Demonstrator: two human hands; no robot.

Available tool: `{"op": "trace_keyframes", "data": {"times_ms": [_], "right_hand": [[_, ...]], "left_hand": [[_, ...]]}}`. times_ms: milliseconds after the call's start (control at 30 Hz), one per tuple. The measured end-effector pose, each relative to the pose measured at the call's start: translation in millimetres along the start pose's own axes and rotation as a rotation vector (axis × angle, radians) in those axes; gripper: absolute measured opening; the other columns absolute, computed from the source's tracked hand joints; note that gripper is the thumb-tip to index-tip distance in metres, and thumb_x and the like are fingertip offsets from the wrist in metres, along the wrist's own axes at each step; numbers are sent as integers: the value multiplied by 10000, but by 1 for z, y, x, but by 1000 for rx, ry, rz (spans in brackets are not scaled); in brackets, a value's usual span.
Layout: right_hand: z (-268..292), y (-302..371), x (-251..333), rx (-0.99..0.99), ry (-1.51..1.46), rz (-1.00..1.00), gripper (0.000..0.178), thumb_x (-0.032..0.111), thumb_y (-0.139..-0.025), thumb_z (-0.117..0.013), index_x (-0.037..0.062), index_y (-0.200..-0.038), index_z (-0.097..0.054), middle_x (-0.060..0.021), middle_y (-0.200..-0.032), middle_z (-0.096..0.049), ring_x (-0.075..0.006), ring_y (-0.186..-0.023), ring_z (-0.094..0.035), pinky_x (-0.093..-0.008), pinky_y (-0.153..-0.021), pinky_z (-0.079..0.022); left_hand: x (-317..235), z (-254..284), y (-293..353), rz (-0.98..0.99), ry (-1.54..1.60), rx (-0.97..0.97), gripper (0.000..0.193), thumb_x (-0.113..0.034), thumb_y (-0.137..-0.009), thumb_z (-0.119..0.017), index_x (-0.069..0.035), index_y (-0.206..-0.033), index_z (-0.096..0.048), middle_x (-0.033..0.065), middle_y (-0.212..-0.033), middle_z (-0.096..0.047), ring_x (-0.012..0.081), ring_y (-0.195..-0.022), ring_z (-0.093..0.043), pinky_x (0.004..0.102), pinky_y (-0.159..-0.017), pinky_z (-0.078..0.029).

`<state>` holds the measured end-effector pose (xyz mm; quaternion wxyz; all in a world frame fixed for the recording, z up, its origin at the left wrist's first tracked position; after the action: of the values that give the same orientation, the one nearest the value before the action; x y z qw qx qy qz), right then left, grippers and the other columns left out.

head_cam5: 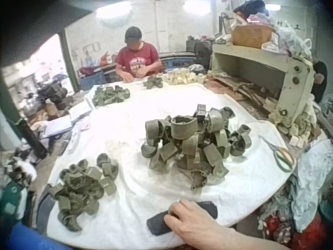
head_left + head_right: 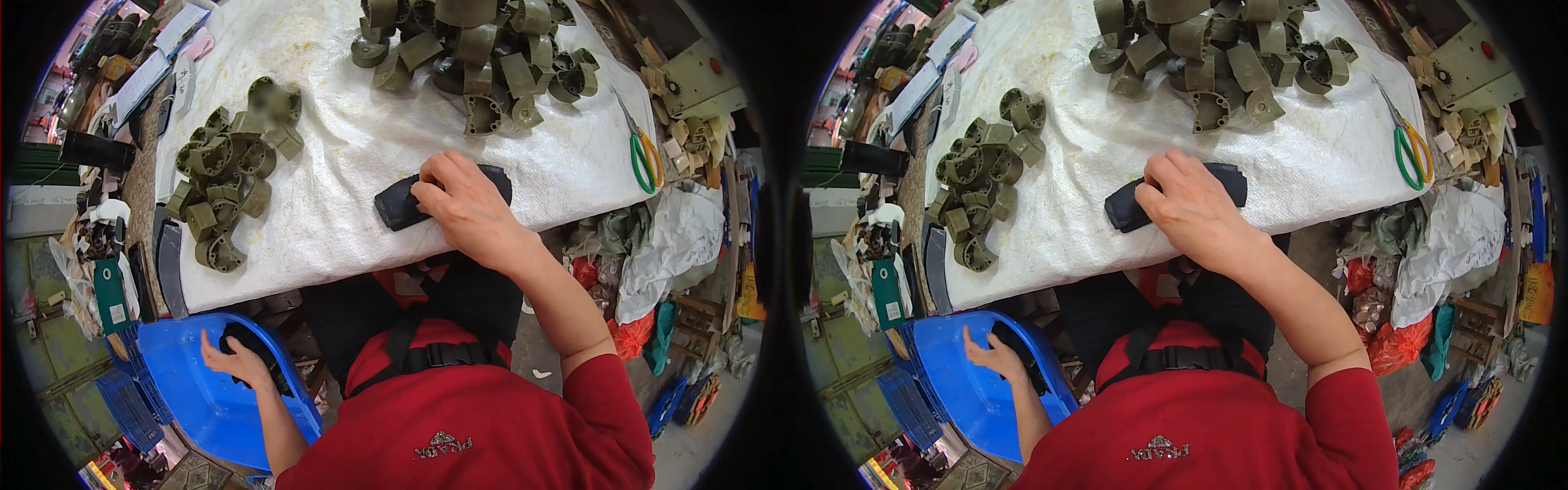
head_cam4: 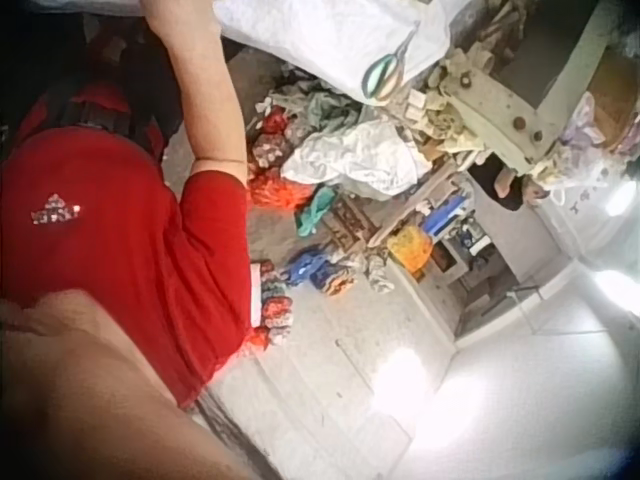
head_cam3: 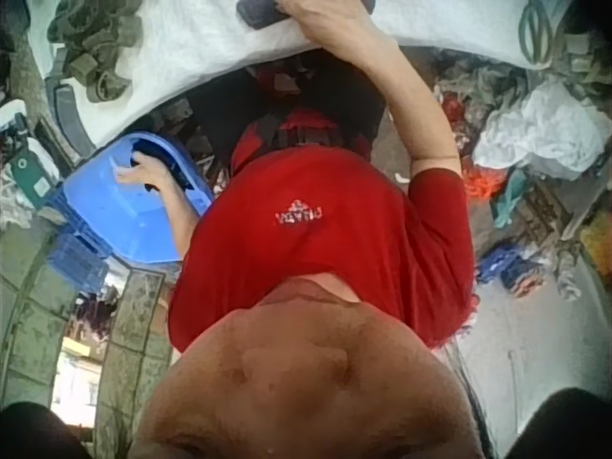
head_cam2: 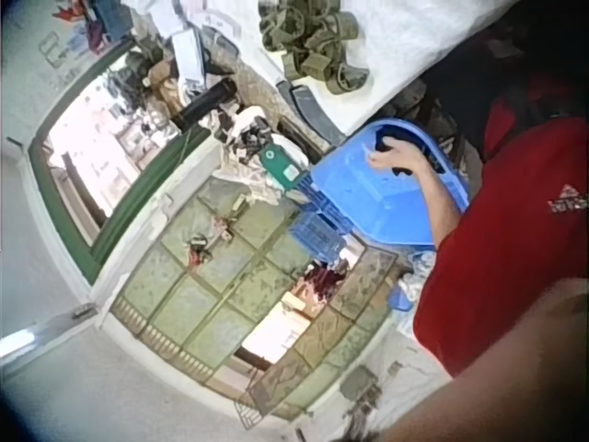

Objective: The person attaches adhesive strips to plastic components by wrapping each strip around a component and pressing it into place by hand.

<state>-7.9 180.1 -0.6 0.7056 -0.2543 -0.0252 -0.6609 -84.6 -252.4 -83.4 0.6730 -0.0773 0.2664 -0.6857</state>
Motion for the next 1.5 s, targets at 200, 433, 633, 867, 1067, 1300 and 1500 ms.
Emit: {"op": "trace_keyframes", "data": {"times_ms": [200, 433, 633, 867, 1067, 1300, 1500], "right_hand": [[-6, 0, -9, -55, -146, -49, 96, 10, -733, -601, 8, -794, -528, -109, -870, -506, -292, -832, -493, -366, -718, -415], [-3, 4, -17, -165, -366, -108, 90, -18, -762, -576, -1, -830, -519, -129, -874, -527, -315, -798, -508, -350, -709, -422], [21, 28, -32, -501, -602, -405, 45, 30, -898, -491, 6, -931, -512, -72, -846, -569, -163, -756, -527, -290, -677, -425], [71, 73, -52, -952, -1076, -557, 252, 240, -982, -392, 11, -1079, -436, -49, -703, -457, -109, -592, -380, -259, -589, -364], [69, 78, -40, -741, -930, -676, 331, 64, -857, -600, -12, -1132, -432, -45, -916, -545, -71, -775, -501, -224, -650, -429], [64, 85, -41, -849, -1151, -583, 329, 35, -853, -589, -12, -1132, -420, -70, -904, -554, -95, -713, -522, -249, -628, -443], [61, 88, -46, -880, -1152, -637, 310, 47, -852, -597, -14, -1113, -442, -61, -842, -564, -93, -672, -519, -241, -612, -434]], "left_hand": [[-132, 29, -33, -194, 668, -50, 285, 55, -802, -484, 18, -1079, -540, 147, -1178, -462, 250, -1062, -467, 318, -911, -353], [-292, 28, -10, -827, 993, 336, 284, 66, -665, -560, -29, -929, -603, 136, -966, -586, 305, -921, -571, 380, -806, -444], [-352, 11, 4, -971, 661, 465, 359, -11, -701, -599, -49, -1057, -577, 110, -966, -564, 254, -835, -564, 368, -769, -407], [-377, 12, -25, -1018, 761, 288, 379, 25, -664, -604, -82, -1028, -604, 97, -993, -543, 252, -843, -538, 347, -732, -416], [-436, -3, -26, -1360, 680, -7, 360, -25, -665, -593, -146, -1004, -604, 57, -1096, -505, 249, -961, -473, 338, -758, -411], [-451, -28, -25, -1523, 667, -32, 385, -49, -666, -609, -175, -1031, -597, 27, -1131, -524, 256, -996, -454, 317, -794, -438], [-408, -48, -61, -681, 1284, 712, 493, 79, -774, -566, -78, -1221, -430, 105, -1104, -576, 211, -1019, -555, 308, -876, -444]]}}
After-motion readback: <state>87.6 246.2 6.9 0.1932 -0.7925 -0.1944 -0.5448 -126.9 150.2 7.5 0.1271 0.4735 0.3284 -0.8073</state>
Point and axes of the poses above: each hand's wrist, its own y-axis away from the middle knuckle, its own z-axis out of the back of the hand, x = y × z, the point moved 5 cm from there along -y, towards the middle knuckle
